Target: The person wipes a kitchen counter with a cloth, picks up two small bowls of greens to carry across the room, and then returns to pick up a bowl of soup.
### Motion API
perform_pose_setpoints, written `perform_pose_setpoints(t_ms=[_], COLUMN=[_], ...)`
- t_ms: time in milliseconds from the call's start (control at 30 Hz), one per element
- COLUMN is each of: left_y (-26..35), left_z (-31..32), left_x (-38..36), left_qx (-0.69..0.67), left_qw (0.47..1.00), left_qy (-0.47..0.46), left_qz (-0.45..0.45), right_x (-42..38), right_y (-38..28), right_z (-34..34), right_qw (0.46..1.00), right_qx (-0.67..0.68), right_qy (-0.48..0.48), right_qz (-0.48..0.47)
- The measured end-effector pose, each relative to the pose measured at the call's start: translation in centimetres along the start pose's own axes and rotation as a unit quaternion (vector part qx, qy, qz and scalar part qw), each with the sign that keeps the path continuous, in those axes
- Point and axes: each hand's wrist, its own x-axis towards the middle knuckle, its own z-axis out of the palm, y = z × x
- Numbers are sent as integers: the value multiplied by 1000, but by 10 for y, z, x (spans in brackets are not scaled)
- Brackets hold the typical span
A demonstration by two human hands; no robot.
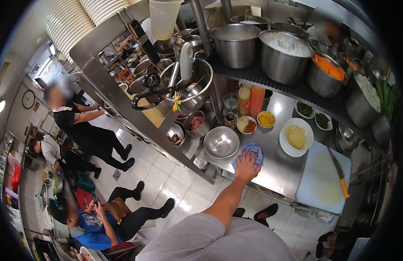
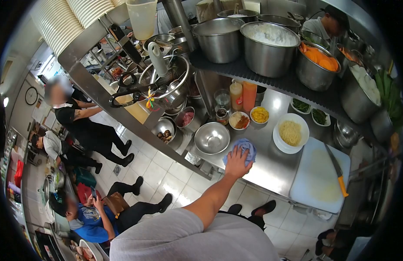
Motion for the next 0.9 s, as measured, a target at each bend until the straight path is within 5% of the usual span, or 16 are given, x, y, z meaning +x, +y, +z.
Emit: perform_pose_setpoints(t_ms=[300, 433, 900], left_y=[0, 0, 2], left_z=[-2, -2, -12], left_x=[0, 0, -2], left_qx=[6, 2, 6], left_qw=[999, 999, 999], left_qy=[-36, -36, -40], left_qz=[-13, -13, -10], right_x=[0, -3, 6], right_y=[2, 8, -3], right_z=[-2, 11, -15], right_qw=[999, 999, 996], right_qx=[36, 16, 24], right_qy=[-28, 40, -50], right_qz=[30, 0, 63])
